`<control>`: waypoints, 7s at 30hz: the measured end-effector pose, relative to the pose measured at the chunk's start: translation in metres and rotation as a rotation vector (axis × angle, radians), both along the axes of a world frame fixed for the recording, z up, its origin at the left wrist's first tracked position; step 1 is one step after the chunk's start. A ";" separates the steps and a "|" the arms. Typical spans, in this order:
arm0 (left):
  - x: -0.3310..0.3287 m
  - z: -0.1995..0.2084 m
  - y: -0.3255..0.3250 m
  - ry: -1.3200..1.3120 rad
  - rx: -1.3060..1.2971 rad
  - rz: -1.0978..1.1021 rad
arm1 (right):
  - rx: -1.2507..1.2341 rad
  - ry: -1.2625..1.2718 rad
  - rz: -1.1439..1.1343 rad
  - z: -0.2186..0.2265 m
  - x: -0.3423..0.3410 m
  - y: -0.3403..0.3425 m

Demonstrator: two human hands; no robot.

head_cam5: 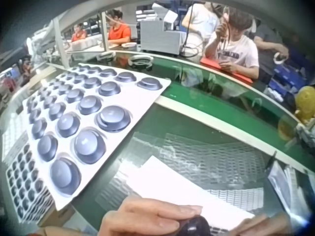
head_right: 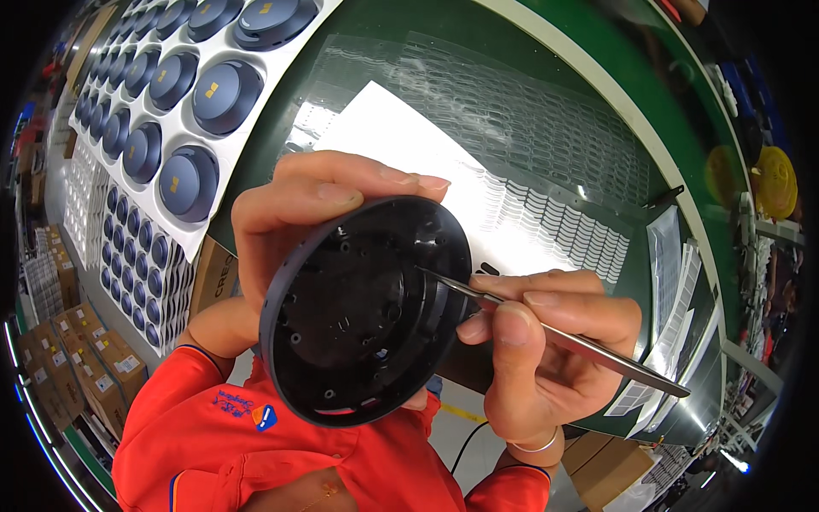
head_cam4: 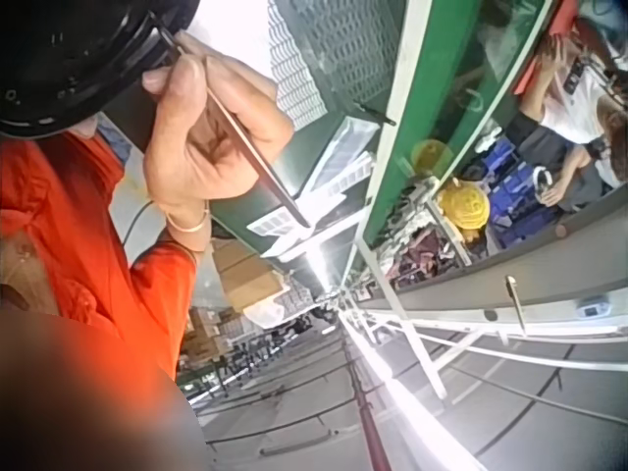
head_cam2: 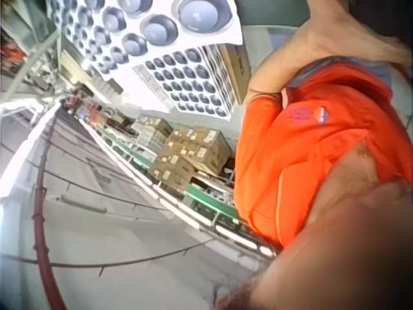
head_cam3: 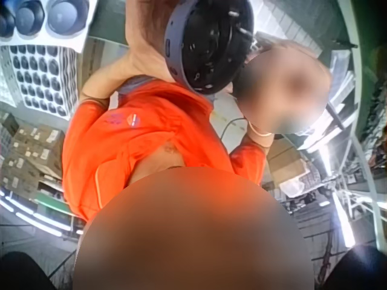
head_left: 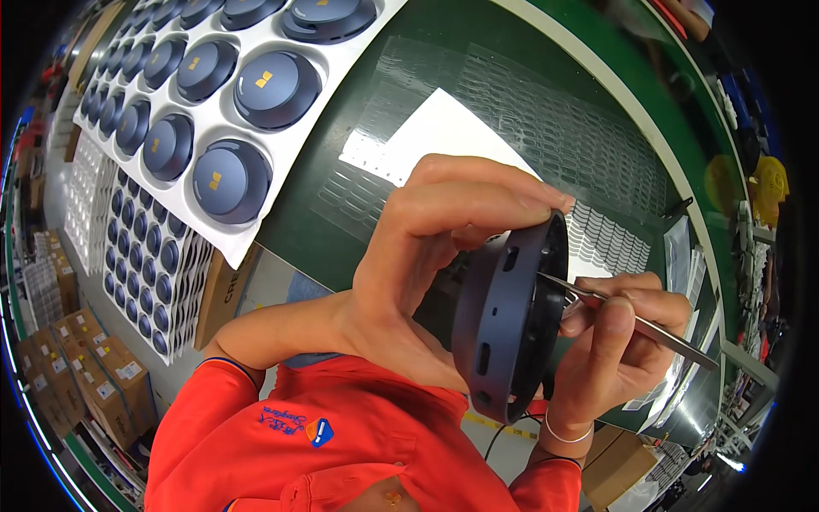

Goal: Assembling and inspecting small electronic circular components at a factory workbench using tweezers.

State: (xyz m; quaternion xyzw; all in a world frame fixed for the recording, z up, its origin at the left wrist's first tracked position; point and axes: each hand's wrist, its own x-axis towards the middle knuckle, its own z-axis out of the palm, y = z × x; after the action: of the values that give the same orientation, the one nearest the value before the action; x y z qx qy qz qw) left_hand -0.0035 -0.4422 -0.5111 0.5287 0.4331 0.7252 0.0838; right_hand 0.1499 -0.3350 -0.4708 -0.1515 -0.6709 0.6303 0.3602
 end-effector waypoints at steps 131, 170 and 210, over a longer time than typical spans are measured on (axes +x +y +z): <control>-0.018 0.007 -0.010 0.705 -0.718 -0.143 | -0.297 -0.470 -0.011 -0.031 -0.041 0.061; -0.011 0.006 -0.010 0.592 -0.690 -0.072 | -0.143 -0.170 -0.156 0.002 -0.019 0.032; -0.006 -0.007 0.014 0.476 -0.137 0.559 | -0.169 -0.085 -0.125 0.004 -0.005 0.009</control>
State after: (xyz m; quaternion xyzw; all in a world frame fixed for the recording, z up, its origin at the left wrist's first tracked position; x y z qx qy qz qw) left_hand -0.0093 -0.4278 -0.5179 0.5371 0.6155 0.5462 -0.1854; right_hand 0.1452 -0.3262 -0.4672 -0.2495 -0.6192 0.6540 0.3558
